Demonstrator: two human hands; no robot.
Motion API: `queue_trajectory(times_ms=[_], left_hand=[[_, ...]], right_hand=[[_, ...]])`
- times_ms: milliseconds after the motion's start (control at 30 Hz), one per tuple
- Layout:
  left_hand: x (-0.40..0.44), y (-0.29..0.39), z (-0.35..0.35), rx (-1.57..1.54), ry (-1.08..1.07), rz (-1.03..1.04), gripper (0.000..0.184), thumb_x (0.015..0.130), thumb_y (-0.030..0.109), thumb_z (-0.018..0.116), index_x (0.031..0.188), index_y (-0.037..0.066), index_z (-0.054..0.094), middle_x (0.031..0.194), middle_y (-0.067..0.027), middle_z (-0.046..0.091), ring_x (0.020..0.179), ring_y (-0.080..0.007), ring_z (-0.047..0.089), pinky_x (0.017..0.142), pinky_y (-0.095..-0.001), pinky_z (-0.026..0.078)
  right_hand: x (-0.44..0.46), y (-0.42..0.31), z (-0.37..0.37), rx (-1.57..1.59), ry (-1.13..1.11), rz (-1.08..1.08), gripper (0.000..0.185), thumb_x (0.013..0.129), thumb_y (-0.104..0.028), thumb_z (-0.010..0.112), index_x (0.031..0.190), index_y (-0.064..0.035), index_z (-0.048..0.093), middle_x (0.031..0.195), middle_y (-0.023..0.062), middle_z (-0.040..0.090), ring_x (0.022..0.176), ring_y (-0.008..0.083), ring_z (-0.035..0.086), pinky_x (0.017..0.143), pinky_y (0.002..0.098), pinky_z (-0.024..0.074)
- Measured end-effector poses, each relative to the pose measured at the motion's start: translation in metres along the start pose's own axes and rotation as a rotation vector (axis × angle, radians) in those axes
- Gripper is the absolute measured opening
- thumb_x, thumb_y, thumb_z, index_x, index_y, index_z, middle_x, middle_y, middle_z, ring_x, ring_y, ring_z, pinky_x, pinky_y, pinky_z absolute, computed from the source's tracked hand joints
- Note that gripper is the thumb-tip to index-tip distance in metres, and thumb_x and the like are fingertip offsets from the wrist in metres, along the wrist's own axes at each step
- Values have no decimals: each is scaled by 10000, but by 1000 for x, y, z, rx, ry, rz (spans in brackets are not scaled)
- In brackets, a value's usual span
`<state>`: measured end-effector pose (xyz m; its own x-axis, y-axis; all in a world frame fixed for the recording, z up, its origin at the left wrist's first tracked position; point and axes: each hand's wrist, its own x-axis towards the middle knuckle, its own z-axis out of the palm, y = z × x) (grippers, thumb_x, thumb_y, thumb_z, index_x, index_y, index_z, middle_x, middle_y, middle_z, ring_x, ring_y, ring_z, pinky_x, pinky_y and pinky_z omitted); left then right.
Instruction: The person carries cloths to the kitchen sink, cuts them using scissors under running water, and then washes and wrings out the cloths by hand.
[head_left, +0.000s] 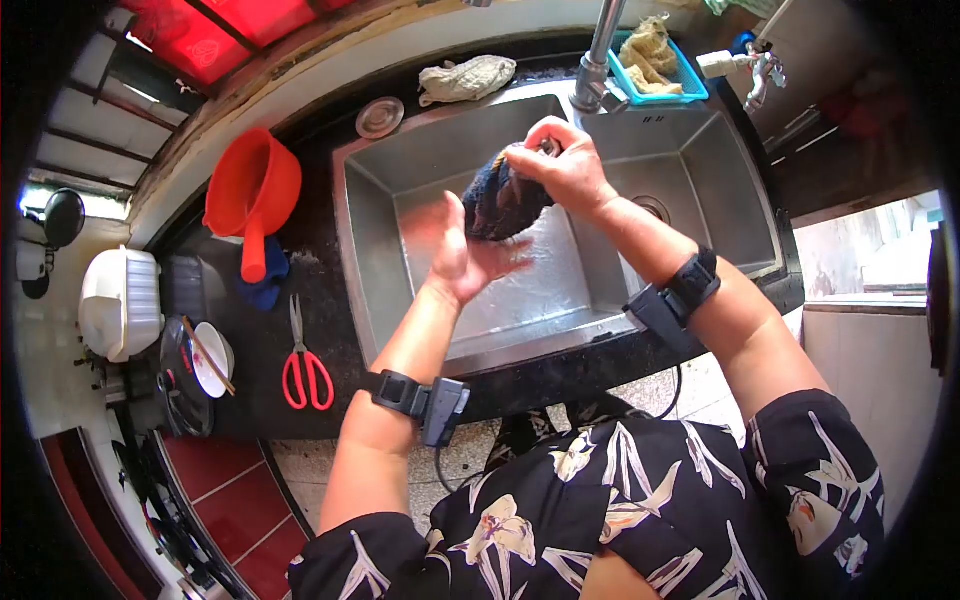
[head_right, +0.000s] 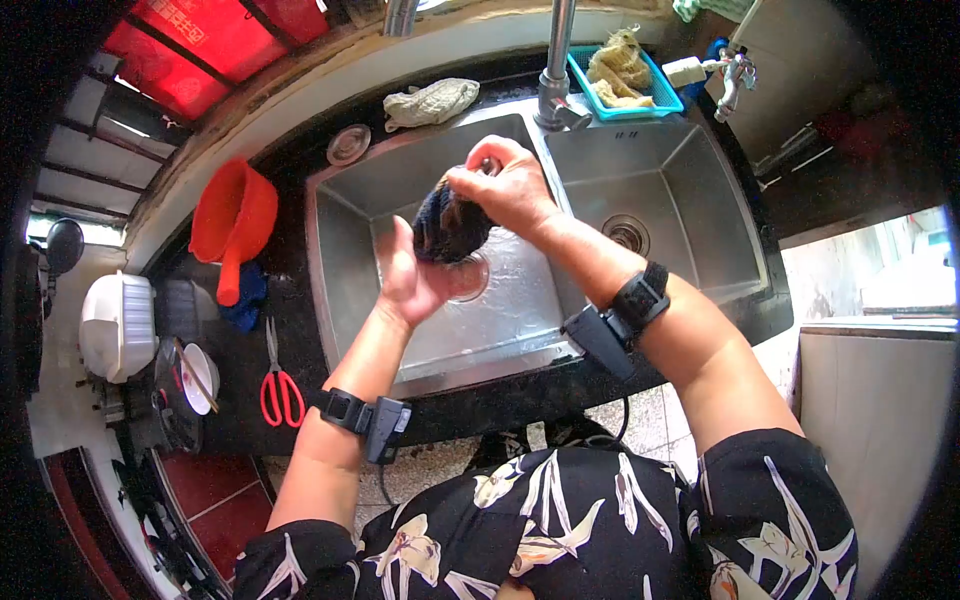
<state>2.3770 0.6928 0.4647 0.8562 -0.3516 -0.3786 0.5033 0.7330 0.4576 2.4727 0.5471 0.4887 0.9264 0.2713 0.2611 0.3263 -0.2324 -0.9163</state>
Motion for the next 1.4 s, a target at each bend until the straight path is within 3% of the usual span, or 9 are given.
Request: queue_trajectory(times_ms=[67,233,333,633,1000,1067,1133,1233,1400], left_hand=[[21,9,4,-78,88,204,671,784,617,331,1188,89,420,1113,-112,507,1019,-277,494,897,-444,376],[25,24,32,590,280,876,223,726,20,562,945,62,549,915,-42,521,856,-113,491,779,-258,410],[13,20,44,1230,260,1261,219,660,28,577,876,67,576,1015,-142,516,927,-238,525,816,-309,406],[-15,36,72,1610,-26,1352,181,563,-9,609,699,102,564,996,-141,505,981,-359,503,836,-409,409],[-27,42,95,1796,-417,1311,141,472,100,592,577,98,499,838,-111,497,802,-294,522,662,-395,460],[-29,33,94,1791,-480,1301,154,465,124,592,561,108,472,807,-103,488,774,-277,514,632,-383,457],[-28,25,90,1782,-495,1288,170,439,153,581,559,121,464,780,-88,482,764,-260,508,604,-335,451],[-25,10,82,1762,-568,1240,190,410,200,548,557,136,447,731,-66,455,721,-238,490,578,-341,435],[-8,-11,41,1758,-610,1066,196,441,170,576,606,127,479,767,-77,475,776,-260,497,651,-375,432]], right_hand=[[-10,-13,5,84,88,9,204,675,-195,690,698,-64,536,660,-33,483,613,37,424,525,190,357],[-13,0,9,960,96,522,154,780,-202,579,774,-52,545,738,31,568,656,110,534,599,243,440],[-16,2,5,1249,-105,715,156,817,-214,518,842,-64,558,777,44,596,701,142,574,661,290,474],[12,-12,3,1140,-473,796,151,749,-178,556,819,-45,555,777,72,584,686,177,583,625,315,499],[8,-19,4,1077,-742,861,134,775,-175,506,662,-104,517,680,20,520,625,115,514,568,285,451],[7,-20,5,755,-842,561,137,771,-168,501,669,-80,525,686,24,527,622,107,504,560,274,439],[1,-14,4,718,-866,614,100,729,-137,524,689,-48,546,673,25,529,657,119,501,597,282,428],[-5,2,8,92,-998,-330,108,681,-139,522,692,-42,567,698,40,531,704,150,502,635,295,414],[-31,38,22,142,-1096,163,146,712,-165,521,717,-32,580,750,55,555,721,158,530,628,300,428]])
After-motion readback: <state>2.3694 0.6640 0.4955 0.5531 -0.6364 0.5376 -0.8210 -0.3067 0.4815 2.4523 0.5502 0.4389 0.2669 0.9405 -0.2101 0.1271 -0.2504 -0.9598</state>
